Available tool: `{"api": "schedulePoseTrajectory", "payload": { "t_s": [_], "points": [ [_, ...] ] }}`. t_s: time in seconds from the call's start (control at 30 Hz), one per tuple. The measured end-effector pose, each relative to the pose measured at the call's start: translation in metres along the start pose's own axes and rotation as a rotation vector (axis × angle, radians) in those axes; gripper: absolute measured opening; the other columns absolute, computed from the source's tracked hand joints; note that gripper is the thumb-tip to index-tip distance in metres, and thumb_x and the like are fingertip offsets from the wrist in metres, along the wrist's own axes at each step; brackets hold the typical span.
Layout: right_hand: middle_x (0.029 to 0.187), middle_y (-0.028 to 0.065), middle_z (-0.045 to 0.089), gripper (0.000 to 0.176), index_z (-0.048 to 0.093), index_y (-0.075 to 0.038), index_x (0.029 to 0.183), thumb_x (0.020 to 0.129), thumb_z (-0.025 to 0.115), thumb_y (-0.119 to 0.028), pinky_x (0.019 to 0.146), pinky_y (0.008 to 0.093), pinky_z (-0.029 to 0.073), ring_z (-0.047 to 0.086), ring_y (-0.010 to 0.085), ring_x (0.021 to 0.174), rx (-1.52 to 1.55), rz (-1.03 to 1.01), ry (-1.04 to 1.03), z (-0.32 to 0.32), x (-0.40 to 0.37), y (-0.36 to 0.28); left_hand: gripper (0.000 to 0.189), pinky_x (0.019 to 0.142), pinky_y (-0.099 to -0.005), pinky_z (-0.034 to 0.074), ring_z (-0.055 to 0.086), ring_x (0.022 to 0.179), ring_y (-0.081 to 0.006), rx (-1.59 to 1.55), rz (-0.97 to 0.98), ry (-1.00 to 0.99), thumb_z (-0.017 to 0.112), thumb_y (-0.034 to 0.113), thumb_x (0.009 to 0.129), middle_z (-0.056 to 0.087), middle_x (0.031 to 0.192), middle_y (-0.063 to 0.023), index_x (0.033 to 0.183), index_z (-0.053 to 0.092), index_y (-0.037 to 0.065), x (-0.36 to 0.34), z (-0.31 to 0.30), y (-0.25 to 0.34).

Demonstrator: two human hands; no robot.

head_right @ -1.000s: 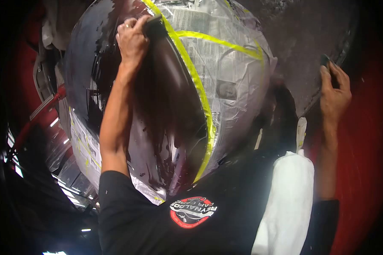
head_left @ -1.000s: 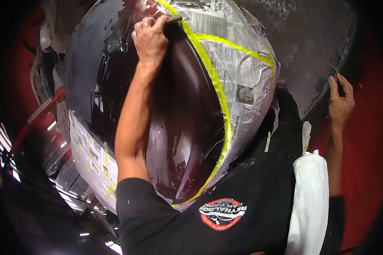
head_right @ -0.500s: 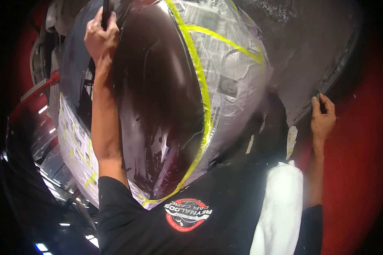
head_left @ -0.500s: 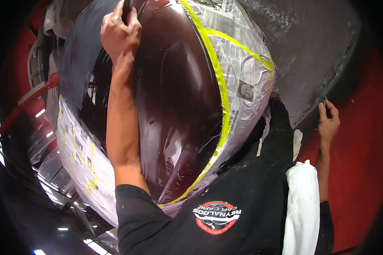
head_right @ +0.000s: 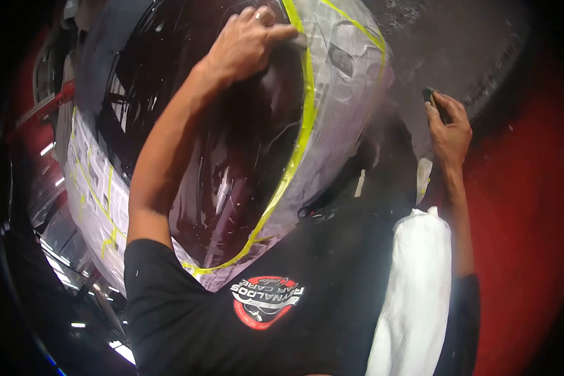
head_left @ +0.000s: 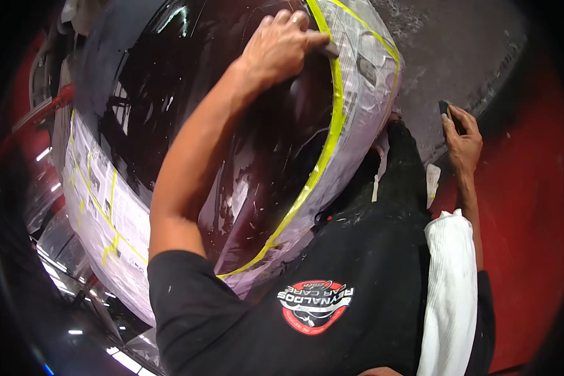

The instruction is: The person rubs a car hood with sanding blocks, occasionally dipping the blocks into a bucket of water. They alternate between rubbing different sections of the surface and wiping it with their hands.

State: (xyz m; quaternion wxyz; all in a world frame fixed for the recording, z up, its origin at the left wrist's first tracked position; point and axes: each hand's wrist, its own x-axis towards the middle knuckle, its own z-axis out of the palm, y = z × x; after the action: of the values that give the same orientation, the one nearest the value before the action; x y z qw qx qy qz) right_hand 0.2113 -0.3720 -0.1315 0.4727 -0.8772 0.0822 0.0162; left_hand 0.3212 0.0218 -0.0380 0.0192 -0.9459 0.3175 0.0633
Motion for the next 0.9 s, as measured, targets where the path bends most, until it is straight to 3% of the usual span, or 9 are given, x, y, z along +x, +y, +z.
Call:
{"api": "schedulePoseTrajectory", "payload": {
  "t_s": [0.03,0.1,0.3,0.63,0.67,0.7,0.8,0.87,0.9],
  "points": [
    [0.118,0.0078,0.069,0.029,0.074,-0.004,0.117,0.090,0.076,-0.015,0.097,0.0295,0.050,0.064,0.0162,0.109,-0.003,0.008,0.007,0.000,-0.007,-0.001,0.044,0.083,-0.0425,0.046,0.057,0.101,-0.0274,-0.009,0.005,0.074,0.061,0.008,0.084,0.060,0.106,-0.0073,0.122,0.069,0.031,-0.017,-0.001,0.017],
    [0.118,0.0079,0.070,0.029,0.074,-0.004,0.116,0.089,0.076,-0.014,0.097,0.0288,0.049,0.065,0.0160,0.109,0.017,-0.013,-0.002,0.002,-0.015,-0.009,0.043,0.085,-0.0411,0.045,0.056,0.101,-0.0268,-0.048,-0.013,-0.091,0.061,0.010,0.083,0.059,0.109,-0.0073,0.120,0.068,0.031,-0.050,-0.026,0.061],
    [0.118,0.0081,0.069,0.029,0.074,-0.004,0.115,0.088,0.076,-0.015,0.095,0.0287,0.050,0.065,0.0159,0.108,0.023,-0.076,0.032,0.017,-0.036,-0.033,0.040,0.092,-0.0410,0.041,0.053,0.110,-0.0254,-0.060,-0.071,0.021,0.061,0.012,0.083,0.052,0.117,-0.0074,0.120,0.065,0.027,-0.162,-0.031,0.153],
    [0.116,0.0081,0.071,0.028,0.075,-0.008,0.115,0.088,0.075,-0.016,0.091,0.0293,0.053,0.069,0.0175,0.103,0.135,-0.093,0.102,0.019,-0.058,-0.051,0.052,0.100,-0.0446,0.037,0.049,0.117,-0.0290,-0.024,-0.291,-0.100,0.065,0.009,0.080,0.051,0.124,-0.0093,0.129,0.065,0.028,-0.270,-0.045,0.191],
    [0.117,0.0066,0.070,0.028,0.075,-0.007,0.116,0.089,0.076,-0.017,0.088,0.0276,0.053,0.068,0.0149,0.101,0.147,-0.121,0.102,0.019,-0.057,-0.050,0.063,0.099,-0.0443,0.037,0.049,0.116,-0.0281,-0.045,-0.303,-0.036,0.069,0.004,0.070,0.048,0.121,-0.0068,0.128,0.065,0.028,-0.274,-0.043,0.192],
    [0.117,0.0051,0.069,0.029,0.074,-0.007,0.116,0.090,0.076,-0.019,0.085,0.0259,0.053,0.067,0.0123,0.099,0.157,-0.155,0.104,0.017,-0.055,-0.051,0.063,0.099,-0.0443,0.037,0.049,0.116,-0.0281,-0.036,-0.302,-0.019,0.069,0.004,0.070,0.048,0.121,-0.0068,0.128,0.065,0.028,-0.276,-0.045,0.194],
    [0.112,0.0016,0.069,0.028,0.074,-0.007,0.116,0.091,0.076,-0.018,0.073,0.0225,0.053,0.065,0.0078,0.090,0.191,-0.057,0.046,0.020,-0.045,-0.061,0.060,0.092,-0.0406,0.042,0.055,0.105,-0.0278,-0.040,-0.299,0.020,0.068,-0.001,0.068,0.054,0.109,-0.0077,0.123,0.069,0.024,-0.281,-0.052,0.184],
    [0.109,0.0004,0.069,0.028,0.074,-0.007,0.116,0.091,0.076,-0.018,0.070,0.0216,0.051,0.064,0.0065,0.086,0.189,-0.062,0.032,0.023,-0.052,-0.070,0.047,0.089,-0.0429,0.043,0.055,0.101,-0.0299,-0.352,-0.362,0.053,0.064,0.003,0.076,0.058,0.107,-0.0097,0.118,0.073,0.021,-0.290,-0.057,0.166],
    [0.107,-0.0008,0.069,0.027,0.074,-0.007,0.116,0.091,0.076,-0.017,0.066,0.0207,0.050,0.062,0.0052,0.083,0.193,-0.050,0.021,0.027,-0.053,-0.073,0.046,0.080,-0.0426,0.044,0.057,0.090,-0.0300,-0.404,-0.414,0.103,0.064,0.002,0.073,0.059,0.094,-0.0086,0.114,0.075,0.018,-0.275,-0.072,0.156]
  ]
}}
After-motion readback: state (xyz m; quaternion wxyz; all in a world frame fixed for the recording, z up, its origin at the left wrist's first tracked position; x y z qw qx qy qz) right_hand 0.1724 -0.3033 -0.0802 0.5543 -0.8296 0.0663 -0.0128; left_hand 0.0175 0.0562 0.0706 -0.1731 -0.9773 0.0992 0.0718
